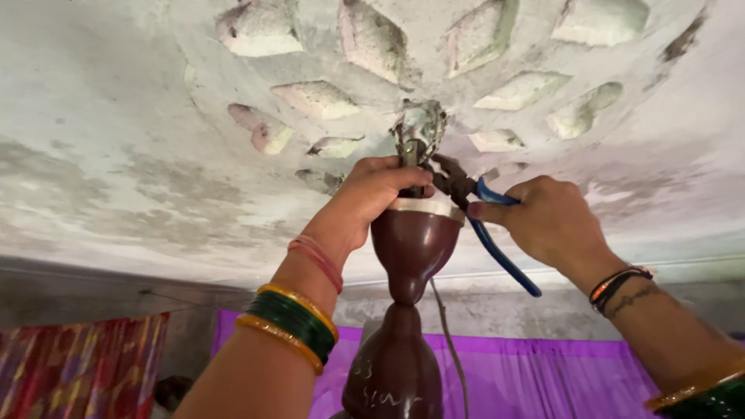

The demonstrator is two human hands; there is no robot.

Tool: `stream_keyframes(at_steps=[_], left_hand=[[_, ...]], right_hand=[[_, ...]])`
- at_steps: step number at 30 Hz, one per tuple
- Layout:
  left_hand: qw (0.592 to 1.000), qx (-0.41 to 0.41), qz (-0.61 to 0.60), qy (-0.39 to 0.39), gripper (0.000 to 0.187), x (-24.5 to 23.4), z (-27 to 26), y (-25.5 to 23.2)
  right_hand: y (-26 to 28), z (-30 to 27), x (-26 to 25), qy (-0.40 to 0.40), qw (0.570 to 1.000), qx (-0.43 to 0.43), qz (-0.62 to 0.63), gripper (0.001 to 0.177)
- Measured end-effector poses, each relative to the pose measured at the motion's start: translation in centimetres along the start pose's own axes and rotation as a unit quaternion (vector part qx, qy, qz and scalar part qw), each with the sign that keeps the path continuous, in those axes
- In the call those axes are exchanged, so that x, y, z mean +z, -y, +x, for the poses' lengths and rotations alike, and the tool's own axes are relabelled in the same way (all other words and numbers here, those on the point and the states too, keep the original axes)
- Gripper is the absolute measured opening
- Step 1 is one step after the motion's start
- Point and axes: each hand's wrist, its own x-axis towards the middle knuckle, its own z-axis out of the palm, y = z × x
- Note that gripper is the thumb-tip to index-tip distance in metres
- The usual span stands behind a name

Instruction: The person uses pliers to loosen and remove the mounting hardware securing a ceiling fan to the ceiling. They then detach the fan's canopy and motor housing from the ceiling mount.

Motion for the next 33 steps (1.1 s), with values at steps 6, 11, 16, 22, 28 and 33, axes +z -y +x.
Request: stream_keyframes(at_steps=[6,11,16,22,28,33], left_hand=[[0.999,-0.009,-0.042,0.002,0.023,-0.2,0.4,0.5],[0.996,-0.007,-0.091,0.015,0.025,-0.2,1.1,1.2],[0.996,0.013,-0.072,0.054,0.025,-0.8,1.3,1.5],[0.999,-0.001,-0.042,0.032,0.022,-0.9,1.3,1.4],[0.998,0.004,-0.054,0.027,0.017,-0.6,1.2,1.4],[0.996,0.009,-0.089,0.023,0.015,-0.4,0.9,1.4]], right_hand=[[-0.2,-0.8,1.7,-0.030,0.999,-0.016,0.037,0.059],[-1.0,-1.3,3.0,-0.098,0.994,-0.046,0.010,0.053],[-0.6,-1.3,3.1,-0.096,0.995,-0.004,-0.011,0.056],[-0.5,-1.6,3.5,-0.128,0.992,-0.008,-0.010,0.049],[-2.1,-0.1,2.3,-0.017,0.998,-0.059,0.000,0.046],[-2.9,-0.2,0.2,0.211,0.958,-0.078,0.176,0.047]])
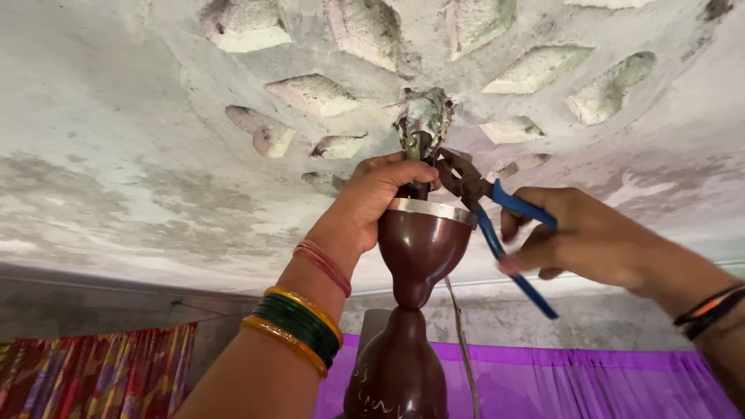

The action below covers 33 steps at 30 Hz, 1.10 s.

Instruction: The person uses pliers to loosen and remove the mounting hardware securing a ceiling fan to the ceiling. They then detach the fan's canopy and motor housing from the ceiling mount.

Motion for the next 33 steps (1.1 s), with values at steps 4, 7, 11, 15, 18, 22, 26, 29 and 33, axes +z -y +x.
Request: stream_keyframes(at_steps=[4,7,11,15,18,22,26,29,33], left_hand=[[1.000,-0.004,0.010,0.005,0.016,0.2,0.0,-0.1],[1.000,-0.011,0.020,-0.010,0.015,0.2,-0.1,0.0],[1.000,-0.004,0.027,-0.013,0.016,0.3,-0.1,-0.2],[0.999,-0.010,0.042,-0.024,0.018,0.7,0.0,-0.4],[0.998,-0.021,0.042,-0.039,0.019,0.7,-0.3,-0.5],[0.997,-0.023,0.044,-0.055,0.019,0.7,-0.5,-0.5],[1.000,-0.001,0.000,-0.022,0.021,1.0,-0.2,-0.1],[0.999,-0.012,-0.040,0.003,0.021,0.5,-0.5,0.3],[0.998,-0.023,-0.059,0.030,0.019,0.1,-0.4,0.3]], right_hand=[[0.5,-0.5,-0.2,0.029,0.995,0.046,0.087,0.058],[1.4,-0.6,-0.4,0.006,0.982,0.137,0.127,0.043],[3.9,-1.6,-1.3,0.075,0.981,0.149,0.100,0.055],[6.7,-2.0,-2.6,0.075,0.967,0.245,-0.022,0.029],[8.0,-2.0,-2.8,0.073,0.967,0.239,-0.054,0.026],[8.7,-1.8,-3.1,0.058,0.970,0.225,-0.077,0.019],[8.3,-1.4,-3.1,0.039,0.976,0.208,-0.056,0.016],[7.5,-1.0,-2.4,0.011,0.983,0.183,-0.031,0.015],[5.9,-0.3,-1.5,-0.099,0.947,0.073,-0.296,0.020]])
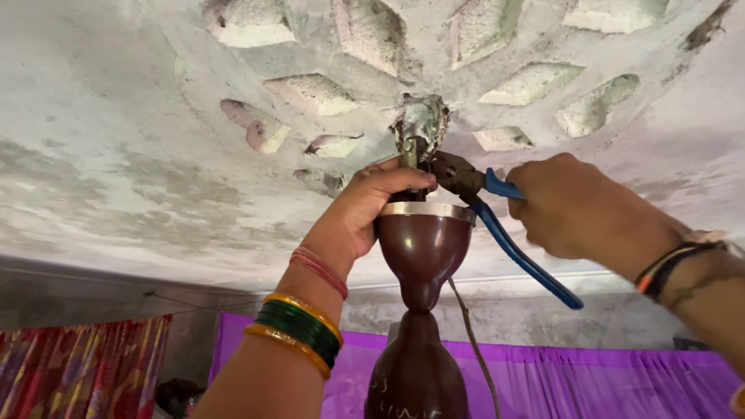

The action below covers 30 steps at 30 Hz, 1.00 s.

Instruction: The person uses pliers to loosen and remove the mounting hardware securing a ceiling fan to the ceiling. They then detach the fan's canopy and motor housing from the ceiling mount.

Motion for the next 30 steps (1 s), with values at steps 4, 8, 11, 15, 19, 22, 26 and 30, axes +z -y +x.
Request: stream_keyframes(at_steps=[4,8,11,15,19,22,26,30], left_hand=[[1.000,0.007,0.007,-0.007,0.019,-0.1,0.2,0.2],[0.998,0.006,0.037,-0.050,0.020,-0.3,0.5,0.5],[0.998,0.020,0.036,-0.044,0.023,0.0,0.8,0.7],[0.998,0.017,0.039,-0.039,0.027,0.2,0.2,0.3],[0.998,-0.049,0.037,-0.026,0.033,1.6,0.6,-1.0],[0.993,-0.057,0.085,-0.058,0.033,1.9,1.1,-2.1],[0.993,-0.020,0.092,-0.076,0.030,2.0,1.5,-2.1],[0.990,-0.025,0.093,-0.102,0.029,2.2,1.9,-1.9]], right_hand=[[-1.2,1.6,1.2,-0.044,0.992,-0.027,-0.118,0.023],[-2.2,4.4,-0.2,0.092,0.995,-0.047,0.004,0.019],[-2.7,5.3,-0.9,0.158,0.981,0.037,0.109,0.020],[-0.9,3.9,0.5,0.051,0.998,0.010,-0.033,0.024],[0.5,2.3,1.0,-0.026,0.997,0.004,-0.079,0.025],[1.2,2.0,0.5,-0.022,0.999,0.011,-0.049,0.025],[1.4,1.0,-0.8,0.018,0.999,-0.030,0.000,0.039],[1.8,-1.8,-0.8,0.075,0.992,0.075,-0.073,0.075]])
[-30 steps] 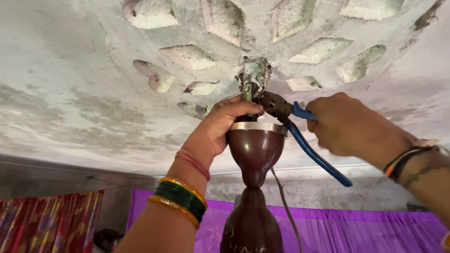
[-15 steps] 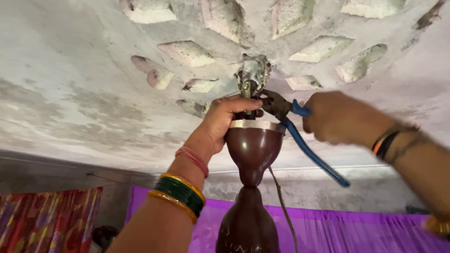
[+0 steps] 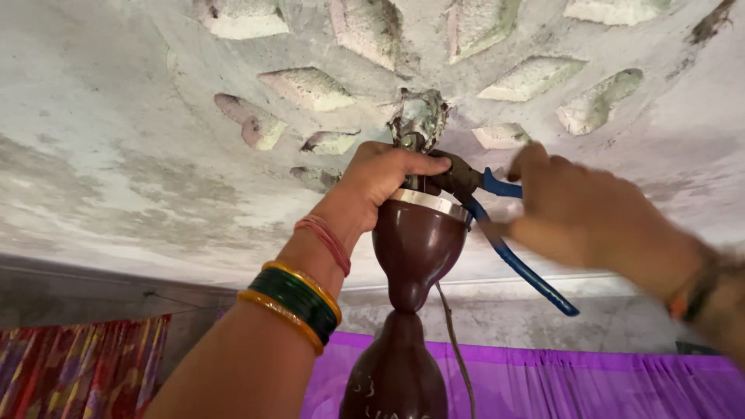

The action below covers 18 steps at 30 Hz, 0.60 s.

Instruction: The person uses pliers to loosen and remove the mounting hardware securing a ceiling fan to the ceiling. They then detach the fan's canopy and motor housing from the ceiling mount.

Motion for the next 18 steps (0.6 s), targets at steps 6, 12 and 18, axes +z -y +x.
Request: stream_keyframes(at_steps=[6,12,18], left_hand=[[0.999,0.023,-0.030,0.015,0.028,0.1,-0.6,0.4],[0.996,0.029,-0.068,0.059,0.024,-1.0,-1.3,1.5],[0.995,0.042,-0.032,0.089,0.023,-1.5,-1.1,2.1]], right_hand=[[-0.7,-1.8,4.3,-0.251,0.940,-0.068,-0.220,0.053],[-2.7,1.6,5.1,-0.290,0.920,-0.083,-0.249,0.039],[-2.9,2.5,6.1,-0.335,0.902,-0.103,-0.253,0.040]])
